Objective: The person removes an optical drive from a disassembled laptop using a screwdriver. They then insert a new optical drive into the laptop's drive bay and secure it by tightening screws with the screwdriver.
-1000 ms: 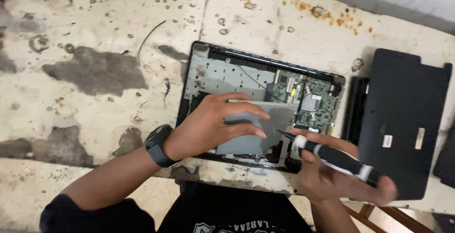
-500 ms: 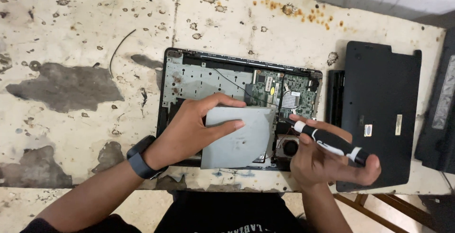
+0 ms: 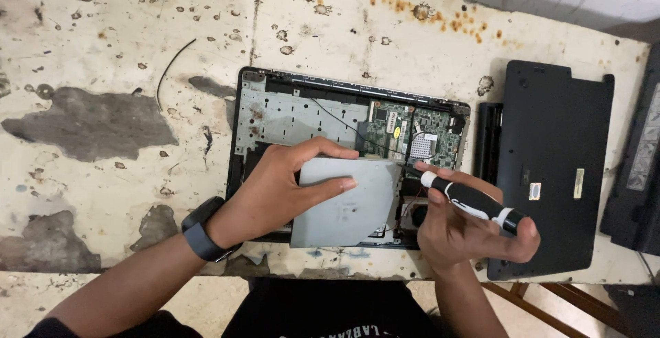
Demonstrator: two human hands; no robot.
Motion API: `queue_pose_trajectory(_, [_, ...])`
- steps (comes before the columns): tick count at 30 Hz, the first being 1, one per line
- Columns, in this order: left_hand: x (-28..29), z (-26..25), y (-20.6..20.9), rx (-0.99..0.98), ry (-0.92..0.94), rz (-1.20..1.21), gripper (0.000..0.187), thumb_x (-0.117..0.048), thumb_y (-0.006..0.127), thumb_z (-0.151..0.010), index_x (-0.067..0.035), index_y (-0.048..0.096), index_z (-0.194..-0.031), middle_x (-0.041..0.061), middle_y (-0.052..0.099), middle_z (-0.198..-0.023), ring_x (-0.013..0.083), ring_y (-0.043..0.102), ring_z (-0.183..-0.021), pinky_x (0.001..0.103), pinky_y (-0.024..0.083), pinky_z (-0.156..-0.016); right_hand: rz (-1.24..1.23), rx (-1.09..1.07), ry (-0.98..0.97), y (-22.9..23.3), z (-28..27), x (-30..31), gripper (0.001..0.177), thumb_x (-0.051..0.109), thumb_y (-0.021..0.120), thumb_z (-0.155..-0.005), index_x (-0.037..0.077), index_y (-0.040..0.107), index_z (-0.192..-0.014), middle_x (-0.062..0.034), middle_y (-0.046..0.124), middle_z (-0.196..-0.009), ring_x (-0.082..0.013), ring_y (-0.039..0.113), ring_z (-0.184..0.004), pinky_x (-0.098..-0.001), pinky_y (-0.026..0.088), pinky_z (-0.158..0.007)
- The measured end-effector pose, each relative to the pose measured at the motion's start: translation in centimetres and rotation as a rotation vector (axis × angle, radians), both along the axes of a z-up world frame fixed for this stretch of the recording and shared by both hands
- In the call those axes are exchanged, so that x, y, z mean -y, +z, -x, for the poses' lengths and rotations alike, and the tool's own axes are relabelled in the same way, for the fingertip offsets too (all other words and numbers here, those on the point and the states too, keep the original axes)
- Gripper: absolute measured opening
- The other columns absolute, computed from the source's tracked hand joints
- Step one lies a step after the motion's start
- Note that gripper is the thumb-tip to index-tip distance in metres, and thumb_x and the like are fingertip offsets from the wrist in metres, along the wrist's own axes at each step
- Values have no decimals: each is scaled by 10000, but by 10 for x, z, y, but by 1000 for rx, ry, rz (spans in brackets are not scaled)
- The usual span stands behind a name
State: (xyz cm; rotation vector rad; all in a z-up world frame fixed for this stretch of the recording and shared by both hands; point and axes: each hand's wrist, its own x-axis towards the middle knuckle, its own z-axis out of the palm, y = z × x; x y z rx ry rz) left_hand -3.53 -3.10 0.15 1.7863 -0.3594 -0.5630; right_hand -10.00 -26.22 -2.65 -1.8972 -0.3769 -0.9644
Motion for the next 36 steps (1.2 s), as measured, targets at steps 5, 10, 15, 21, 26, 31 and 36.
queue_pose_trajectory(5, [-1, 0, 0, 26, 4, -8, 273, -300, 756, -919, -216, 743, -1178, -85, 811, -1153, 45, 315, -498, 241, 296, -468, 8, -31, 63, 4, -2, -3, 847, -151, 473, -966, 402, 196, -1544, -380, 493, -1023, -416, 611, -801, -654, 653, -782])
queue_pose_trajectory(10, [-2, 0, 0, 35, -4, 9, 283, -293, 740, -927, -201, 734, -1195, -48, 789, -1223, 57, 274, -450, 242, 292, -429, -11, -35, 55, -6, 16, 8, 604, -12, 440, -1067, 298, 243, -1546, -420, 528, -1203, -529, 650, -994, -604, 635, -897])
queue_pose_trajectory(15, [-1, 1, -2, 64, 11, 26, 255, -290, 759, -918, -211, 738, -1160, -57, 798, -1228, 42, 276, -468, 231, 296, -437, 80, 53, -15, 13, 5, 6, 699, -77, 647, -932, 284, 340, -1447, -326, 562, -1024, -414, 658, -774, -552, 677, -729])
queue_pose_trajectory(21, [-1, 2, -6, 94, 20, 116, 246, -243, 776, -919, -147, 735, -1142, -32, 793, -1194, 20, 438, -570, 228, 346, -499, 168, -88, 189, 26, 6, 7, 631, -120, 432, -1036, 256, 194, -1483, -393, 416, -1363, -527, 538, -1272, -669, 566, -1125])
queue_pose_trajectory(26, [0, 4, -7, 82, 23, 127, 244, -260, 783, -919, -170, 757, -1144, -79, 796, -1106, 34, 298, -520, 215, 269, -464, 291, 62, -9, 25, -3, 4, 692, 162, 650, -969, 250, 238, -1518, -294, 570, -1057, -345, 676, -826, -479, 661, -803])
queue_pose_trajectory(31, [-2, 1, -2, 66, 43, 112, 255, -295, 770, -907, -165, 757, -1125, -55, 803, -1178, 1, 447, -578, 209, 350, -515, 218, -14, 145, 36, 2, -3, 667, -143, 424, -1034, 259, 221, -1525, -367, 468, -1248, -499, 609, -1074, -615, 634, -959])
queue_pose_trajectory(36, [-2, 2, -1, 71, 57, 150, 275, -297, 770, -902, -144, 753, -1130, -12, 800, -1186, 67, 744, -1002, 217, 530, -755, 250, 111, 16, 31, 2, -4, 536, 25, 515, -1066, 225, 276, -1502, -339, 511, -1066, -393, 631, -856, -546, 684, -739])
